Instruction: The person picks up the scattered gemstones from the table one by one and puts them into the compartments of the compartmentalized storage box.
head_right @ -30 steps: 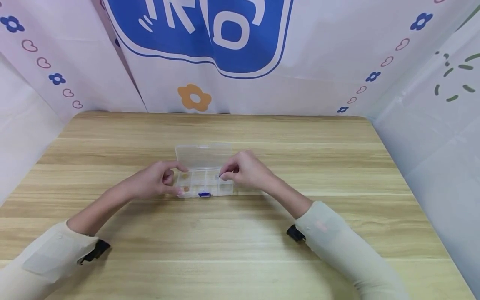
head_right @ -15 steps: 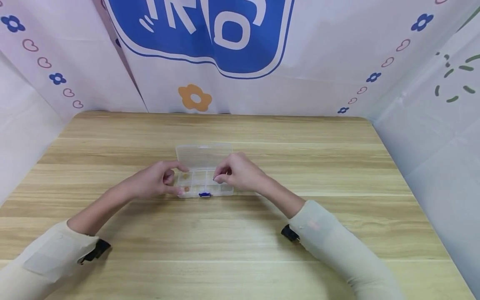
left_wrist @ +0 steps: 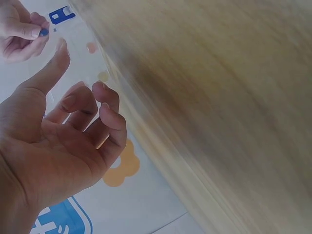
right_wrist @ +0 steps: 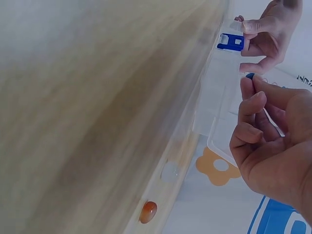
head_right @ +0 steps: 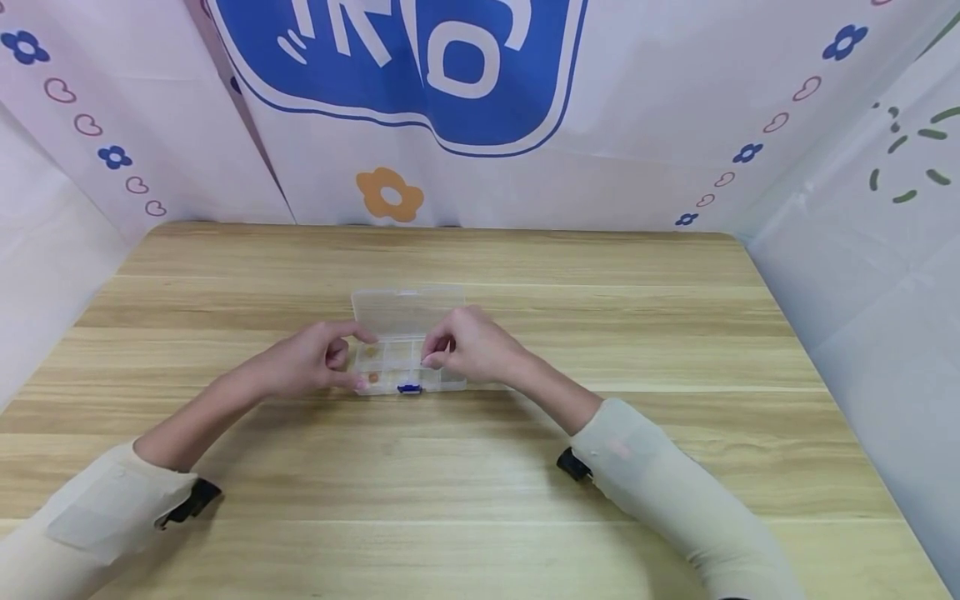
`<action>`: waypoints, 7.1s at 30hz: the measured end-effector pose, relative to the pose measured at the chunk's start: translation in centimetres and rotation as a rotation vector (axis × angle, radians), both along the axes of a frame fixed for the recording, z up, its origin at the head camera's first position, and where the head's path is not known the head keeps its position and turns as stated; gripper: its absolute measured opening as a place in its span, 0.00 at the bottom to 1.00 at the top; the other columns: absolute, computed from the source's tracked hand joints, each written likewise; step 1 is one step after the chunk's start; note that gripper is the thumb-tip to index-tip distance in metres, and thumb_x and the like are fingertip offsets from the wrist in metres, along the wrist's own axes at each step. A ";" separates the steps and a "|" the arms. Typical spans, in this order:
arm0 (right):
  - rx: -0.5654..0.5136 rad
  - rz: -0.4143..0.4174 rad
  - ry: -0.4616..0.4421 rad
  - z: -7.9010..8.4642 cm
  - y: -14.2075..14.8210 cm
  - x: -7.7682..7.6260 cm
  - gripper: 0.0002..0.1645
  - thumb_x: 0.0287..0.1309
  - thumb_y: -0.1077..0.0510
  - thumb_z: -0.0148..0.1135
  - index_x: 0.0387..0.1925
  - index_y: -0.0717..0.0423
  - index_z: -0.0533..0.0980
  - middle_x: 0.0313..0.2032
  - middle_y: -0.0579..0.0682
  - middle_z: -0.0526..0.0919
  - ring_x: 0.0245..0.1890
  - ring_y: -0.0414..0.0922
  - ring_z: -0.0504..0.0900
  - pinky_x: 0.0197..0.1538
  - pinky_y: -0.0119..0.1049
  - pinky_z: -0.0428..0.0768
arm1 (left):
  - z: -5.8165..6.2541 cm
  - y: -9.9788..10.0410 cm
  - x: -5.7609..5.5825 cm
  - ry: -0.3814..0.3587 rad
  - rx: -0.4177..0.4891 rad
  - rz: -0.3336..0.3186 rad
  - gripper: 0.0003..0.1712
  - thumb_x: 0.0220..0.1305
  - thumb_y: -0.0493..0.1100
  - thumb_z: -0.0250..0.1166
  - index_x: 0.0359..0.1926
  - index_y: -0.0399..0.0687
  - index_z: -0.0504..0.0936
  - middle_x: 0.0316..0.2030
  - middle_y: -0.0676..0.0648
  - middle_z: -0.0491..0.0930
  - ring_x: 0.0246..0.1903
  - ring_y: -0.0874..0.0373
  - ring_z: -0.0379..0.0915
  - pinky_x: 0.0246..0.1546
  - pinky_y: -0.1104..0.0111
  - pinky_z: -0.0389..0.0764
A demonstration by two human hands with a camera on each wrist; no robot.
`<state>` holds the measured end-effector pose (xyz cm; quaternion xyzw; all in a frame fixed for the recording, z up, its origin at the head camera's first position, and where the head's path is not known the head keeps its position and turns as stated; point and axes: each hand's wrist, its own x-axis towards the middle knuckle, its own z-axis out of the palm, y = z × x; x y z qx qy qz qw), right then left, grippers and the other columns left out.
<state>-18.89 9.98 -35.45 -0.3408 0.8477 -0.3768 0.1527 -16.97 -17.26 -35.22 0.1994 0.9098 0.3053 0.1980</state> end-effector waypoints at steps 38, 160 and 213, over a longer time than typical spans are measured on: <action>0.031 -0.033 0.007 0.1 0.7 0.0 0.04 0.65 0.64 0.70 0.37 0.61 0.89 0.33 0.48 0.89 0.29 0.41 0.81 0.35 0.32 0.80 | -0.2 0.0 0.0 0.001 0.000 -0.011 0.35 0.61 0.45 0.78 0.64 0.35 0.76 0.18 0.52 0.67 0.19 0.60 0.60 0.21 0.69 0.62; -0.051 -0.236 -0.205 0.0 7.1 -0.2 0.05 0.69 0.65 0.66 0.40 0.63 0.85 0.33 0.58 0.88 0.20 0.45 0.76 0.22 0.30 0.72 | 0.0 0.1 -0.1 0.006 -0.012 -0.032 0.35 0.60 0.44 0.78 0.63 0.33 0.76 0.20 0.52 0.67 0.21 0.60 0.61 0.23 0.68 0.64; -0.080 -0.195 -0.106 -0.2 3.7 -0.7 0.04 0.65 0.66 0.69 0.39 0.64 0.88 0.31 0.57 0.88 0.19 0.44 0.75 0.24 0.29 0.70 | 0.1 0.1 0.0 -0.005 -0.019 -0.015 0.36 0.61 0.45 0.78 0.64 0.34 0.76 0.19 0.52 0.67 0.21 0.60 0.60 0.23 0.68 0.63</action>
